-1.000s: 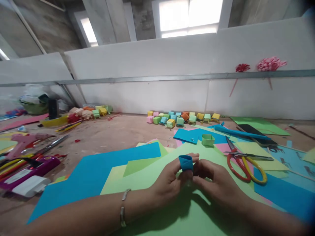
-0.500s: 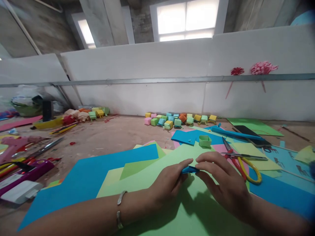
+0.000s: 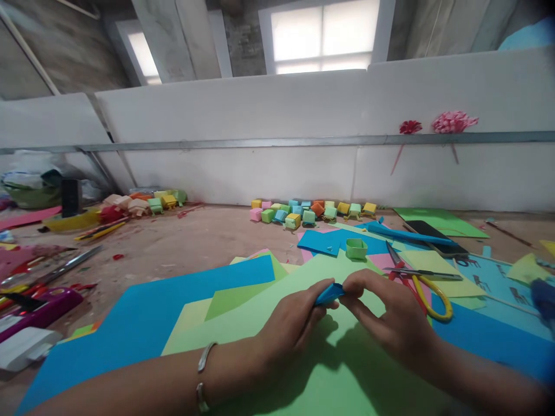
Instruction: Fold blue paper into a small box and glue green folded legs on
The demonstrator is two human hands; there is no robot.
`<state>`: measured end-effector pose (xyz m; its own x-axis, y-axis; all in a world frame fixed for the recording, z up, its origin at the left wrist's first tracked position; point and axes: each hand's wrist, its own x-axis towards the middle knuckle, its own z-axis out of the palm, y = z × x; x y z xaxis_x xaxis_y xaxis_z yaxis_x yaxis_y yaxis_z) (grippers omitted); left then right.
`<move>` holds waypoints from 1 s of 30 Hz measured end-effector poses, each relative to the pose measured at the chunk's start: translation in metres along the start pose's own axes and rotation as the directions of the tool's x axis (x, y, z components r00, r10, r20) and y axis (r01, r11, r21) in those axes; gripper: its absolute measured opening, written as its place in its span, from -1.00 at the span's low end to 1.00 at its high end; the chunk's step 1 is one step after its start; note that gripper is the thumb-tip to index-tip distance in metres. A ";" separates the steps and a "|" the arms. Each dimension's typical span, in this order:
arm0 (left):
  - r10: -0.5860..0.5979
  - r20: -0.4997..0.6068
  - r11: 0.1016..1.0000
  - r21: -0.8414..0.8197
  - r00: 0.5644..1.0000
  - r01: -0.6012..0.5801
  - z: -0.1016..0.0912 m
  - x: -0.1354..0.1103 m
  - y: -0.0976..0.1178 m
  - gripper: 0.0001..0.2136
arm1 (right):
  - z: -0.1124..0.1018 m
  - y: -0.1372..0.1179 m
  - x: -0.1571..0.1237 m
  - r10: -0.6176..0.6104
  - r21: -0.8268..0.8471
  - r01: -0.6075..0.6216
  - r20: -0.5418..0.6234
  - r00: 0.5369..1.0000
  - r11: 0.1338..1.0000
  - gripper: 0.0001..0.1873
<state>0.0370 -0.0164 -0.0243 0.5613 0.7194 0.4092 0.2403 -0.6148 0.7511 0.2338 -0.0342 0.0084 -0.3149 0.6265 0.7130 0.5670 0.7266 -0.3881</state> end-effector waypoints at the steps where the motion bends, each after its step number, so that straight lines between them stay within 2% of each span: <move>1: -0.005 0.007 1.000 -0.006 1.000 0.005 0.000 0.000 0.001 -0.68 | -0.001 -0.001 0.001 0.032 0.044 -0.033 0.025 0.999 0.999 -0.91; 8: -0.038 0.093 0.999 -0.004 0.995 0.038 0.001 0.000 0.002 -0.69 | 0.000 0.003 0.002 0.128 0.190 -0.145 0.100 0.987 0.971 -0.91; 10: -0.034 0.097 0.999 -0.015 0.995 0.035 0.001 0.000 0.001 -0.68 | -0.001 0.005 0.002 0.119 0.189 -0.138 0.106 0.987 0.972 -0.95; 14: -0.046 0.091 0.994 -0.097 0.995 0.055 0.001 -0.001 0.000 -0.66 | -0.002 0.006 0.002 0.115 0.166 -0.134 0.118 0.986 0.977 -0.88; 21: -0.037 0.122 0.979 -0.193 0.992 0.061 0.002 0.000 0.000 -0.56 | -0.004 0.004 -0.002 -0.062 0.181 0.056 0.032 0.998 0.982 -0.84; 25: -0.028 0.119 0.986 -0.163 0.993 0.047 0.003 0.000 0.000 -0.54 | -0.003 0.001 -0.002 0.070 0.210 -0.085 0.075 0.995 0.974 -0.94; 30: -0.045 0.101 0.992 -0.115 0.994 0.056 0.004 -0.001 -0.003 -0.54 | 0.000 0.001 -0.003 0.277 0.270 -0.311 0.156 0.948 0.911 -0.96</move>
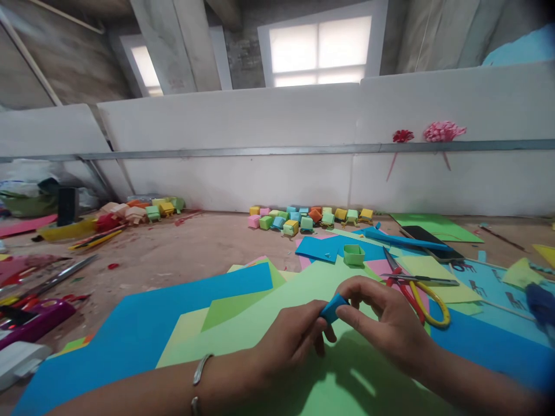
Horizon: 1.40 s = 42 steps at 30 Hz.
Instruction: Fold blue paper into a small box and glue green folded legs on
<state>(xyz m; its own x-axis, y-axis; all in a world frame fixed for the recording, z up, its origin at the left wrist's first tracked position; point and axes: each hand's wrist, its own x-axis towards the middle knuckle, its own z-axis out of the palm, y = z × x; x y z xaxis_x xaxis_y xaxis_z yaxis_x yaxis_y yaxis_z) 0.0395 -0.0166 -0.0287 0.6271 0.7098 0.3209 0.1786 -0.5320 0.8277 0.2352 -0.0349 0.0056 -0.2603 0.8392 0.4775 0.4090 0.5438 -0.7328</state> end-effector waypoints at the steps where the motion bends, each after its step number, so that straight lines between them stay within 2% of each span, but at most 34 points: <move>1: 0.002 0.000 1.000 0.008 1.000 -0.002 0.000 0.000 -0.001 -0.54 | 0.000 0.000 0.000 0.015 0.024 -0.015 -0.005 1.000 1.000 -0.96; 7: -0.004 0.062 0.999 -0.047 0.998 0.006 0.000 -0.001 0.001 -0.52 | 0.001 0.000 0.001 -0.064 0.195 0.068 -0.027 0.998 0.978 -0.88; 13: -0.062 0.079 0.994 -0.080 0.995 0.068 0.001 -0.002 0.007 -0.43 | 0.005 0.006 -0.004 0.001 0.172 0.017 -0.107 0.994 0.985 -0.97; 16: -0.024 0.083 0.999 -0.035 0.996 0.027 0.000 -0.002 0.008 -0.48 | 0.005 0.006 -0.005 -0.032 0.152 0.050 -0.117 0.993 0.987 -0.96; 19: 0.095 -0.009 0.985 0.146 0.995 -0.093 -0.002 -0.001 0.006 -0.54 | 0.004 0.005 -0.005 -0.058 0.156 0.079 -0.136 0.989 0.985 -0.93; 21: 0.176 -0.097 0.954 0.263 0.980 -0.145 -0.004 0.000 0.005 -0.57 | 0.003 0.005 -0.004 -0.046 0.180 0.074 -0.150 0.988 0.981 -0.89; 25: 0.238 -0.208 0.933 0.322 0.949 -0.163 -0.005 0.001 0.003 -0.69 | 0.001 0.006 -0.002 -0.004 0.203 0.032 -0.139 0.990 0.979 -0.87; 29: 0.221 -0.283 0.943 0.307 0.933 -0.131 -0.006 0.002 0.003 -0.78 | 0.000 0.005 0.002 -0.037 0.083 0.044 -0.091 0.995 0.996 -0.88; 33: 0.206 -0.326 0.947 0.305 0.923 -0.103 -0.006 0.004 0.001 -0.78 | -0.001 0.003 0.004 -0.109 -0.083 0.105 -0.041 0.993 0.991 -0.90; 38: 0.153 -0.301 0.962 0.264 0.941 -0.072 -0.007 0.005 -0.001 -0.82 | -0.002 0.005 0.005 -0.178 -0.169 0.175 -0.002 0.984 0.970 -0.85; 42: 0.071 -0.294 0.971 0.240 0.953 0.001 -0.008 0.007 -0.001 -0.85 | -0.006 0.012 0.010 -0.150 -0.224 0.134 -0.053 0.987 0.965 -0.82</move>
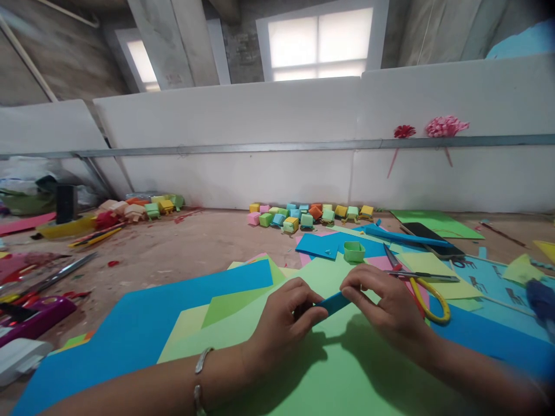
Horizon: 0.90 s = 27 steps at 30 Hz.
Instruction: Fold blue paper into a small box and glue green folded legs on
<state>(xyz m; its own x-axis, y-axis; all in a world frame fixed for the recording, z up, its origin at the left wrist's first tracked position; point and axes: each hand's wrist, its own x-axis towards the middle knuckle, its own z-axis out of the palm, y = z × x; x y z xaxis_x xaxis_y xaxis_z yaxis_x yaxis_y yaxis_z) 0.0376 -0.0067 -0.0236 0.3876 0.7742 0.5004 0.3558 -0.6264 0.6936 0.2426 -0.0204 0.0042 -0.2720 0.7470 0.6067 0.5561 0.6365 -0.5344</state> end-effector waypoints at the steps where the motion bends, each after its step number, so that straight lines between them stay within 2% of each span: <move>1: -0.019 0.002 1.000 0.006 1.000 0.019 0.000 0.001 0.000 -0.86 | 0.000 0.002 0.001 0.016 -0.011 -0.017 -0.009 1.000 1.000 -0.82; 4: -0.102 0.001 0.995 0.018 0.995 0.102 -0.002 0.004 -0.001 -0.85 | 0.001 0.008 0.003 0.037 -0.021 -0.037 -0.001 0.999 0.999 -0.81; 9: -0.233 0.025 0.972 0.017 0.972 0.232 -0.002 0.008 0.000 -0.81 | 0.003 0.012 0.002 0.073 -0.033 -0.071 0.085 0.994 0.997 -0.80; 17: -0.269 0.135 0.960 0.122 0.954 0.253 -0.001 0.007 -0.003 -0.84 | 0.008 0.022 0.001 0.170 -0.077 -0.156 0.259 0.951 0.985 -0.79; 23: -0.321 0.170 0.946 0.115 0.932 0.305 -0.002 0.008 -0.005 -0.84 | 0.009 0.025 0.001 0.220 -0.089 -0.203 0.268 0.938 0.975 -0.79; 27: -0.312 0.152 0.945 0.149 0.938 0.291 -0.003 0.009 -0.004 -0.85 | 0.011 0.025 0.002 0.242 -0.108 -0.221 0.266 0.933 0.969 -0.78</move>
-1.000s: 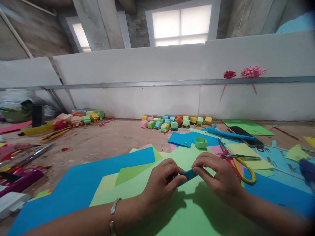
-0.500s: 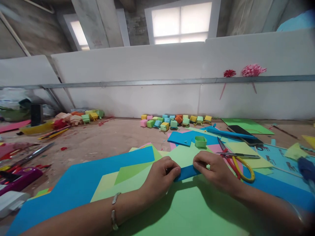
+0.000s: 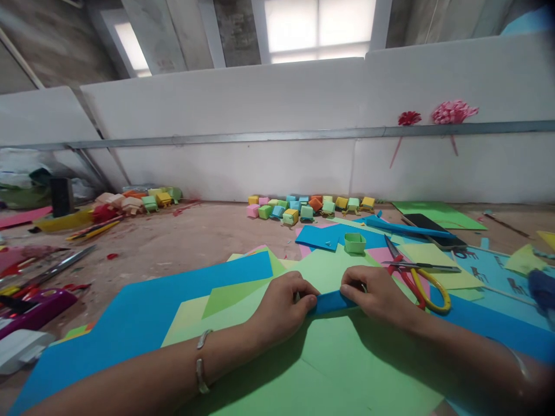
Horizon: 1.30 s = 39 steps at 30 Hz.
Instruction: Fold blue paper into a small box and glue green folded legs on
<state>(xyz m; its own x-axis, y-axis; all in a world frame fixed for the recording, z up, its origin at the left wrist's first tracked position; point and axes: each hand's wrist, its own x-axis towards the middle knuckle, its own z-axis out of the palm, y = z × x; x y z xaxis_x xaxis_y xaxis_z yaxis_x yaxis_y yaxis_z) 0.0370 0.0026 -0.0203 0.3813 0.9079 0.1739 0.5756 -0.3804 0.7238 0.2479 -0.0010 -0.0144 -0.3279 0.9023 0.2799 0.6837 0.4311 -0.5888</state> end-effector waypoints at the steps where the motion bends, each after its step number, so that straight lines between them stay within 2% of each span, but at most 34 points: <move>1: 0.003 0.000 1.000 0.016 1.000 -0.003 0.000 0.000 0.001 -0.85 | 0.001 0.000 0.000 0.006 -0.015 -0.006 0.005 1.000 1.000 -0.78; 7: -0.036 -0.003 0.995 0.090 0.999 0.036 0.001 0.000 0.002 -0.85 | 0.005 -0.005 -0.001 0.045 -0.148 -0.037 0.049 0.998 0.988 -0.80; 9: 0.022 0.002 0.989 0.149 1.000 -0.023 0.002 0.001 0.000 -0.85 | 0.008 -0.006 -0.002 0.033 -0.203 -0.023 0.044 0.998 0.979 -0.80; 14: 0.157 0.104 0.927 0.328 0.982 -0.183 0.003 0.001 -0.007 -0.78 | 0.016 -0.004 -0.006 0.012 -0.279 -0.003 0.029 1.000 0.960 -0.81; 17: 0.259 0.143 0.839 0.456 0.955 -0.296 0.004 -0.003 -0.006 -0.80 | 0.019 -0.002 -0.008 -0.015 -0.305 0.013 -0.006 1.000 0.952 -0.92; 19: 0.350 0.161 0.745 0.549 0.923 -0.378 0.005 -0.005 -0.004 -0.81 | 0.022 -0.002 -0.009 -0.101 -0.359 0.077 -0.049 0.994 0.930 -0.92; 21: 0.410 0.199 0.667 0.600 0.890 -0.442 0.006 -0.006 -0.003 -0.80 | 0.025 -0.003 -0.011 -0.258 -0.458 0.207 -0.051 0.965 0.864 -0.89; 23: 0.419 0.250 0.635 0.606 0.873 -0.478 0.007 -0.005 -0.004 -0.77 | 0.028 -0.005 -0.013 -0.410 -0.556 0.348 0.013 0.912 0.755 -0.83; 25: 0.401 0.281 0.634 0.602 0.872 -0.486 0.008 -0.004 -0.005 -0.75 | 0.030 -0.008 -0.015 -0.475 -0.611 0.437 0.110 0.873 0.660 -0.80; 27: 0.390 0.288 0.638 0.600 0.874 -0.482 0.008 -0.003 -0.006 -0.75 | 0.030 -0.012 -0.017 -0.436 -0.654 0.442 0.185 0.881 0.614 -0.79; 30: 0.397 0.283 0.650 0.586 0.873 -0.485 0.007 -0.003 -0.007 -0.77 | 0.027 -0.015 -0.019 -0.290 -0.716 0.390 0.266 0.919 0.579 -0.82; 32: 0.401 0.271 0.670 0.565 0.875 -0.481 0.006 -0.003 -0.007 -0.79 | 0.026 -0.015 -0.020 -0.238 -0.743 0.383 0.300 0.924 0.549 -0.85; 36: 0.393 0.246 0.698 0.548 0.886 -0.461 0.005 -0.003 -0.006 -0.80 | 0.027 -0.014 -0.020 -0.225 -0.756 0.385 0.313 0.923 0.529 -0.90; 39: 0.356 0.288 0.652 0.604 0.889 -0.457 0.005 -0.004 -0.005 -0.79 | 0.028 -0.012 -0.021 -0.202 -0.759 0.355 0.292 0.935 0.546 -0.91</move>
<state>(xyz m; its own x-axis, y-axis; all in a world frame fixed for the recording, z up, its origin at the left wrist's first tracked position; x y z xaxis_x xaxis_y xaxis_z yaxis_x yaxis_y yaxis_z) 0.0363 -0.0002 -0.0276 0.7525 0.6207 0.2201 0.6382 -0.7698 -0.0108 0.2280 -0.0248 -0.0345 -0.6351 0.7559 0.1590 0.7516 0.5572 0.3531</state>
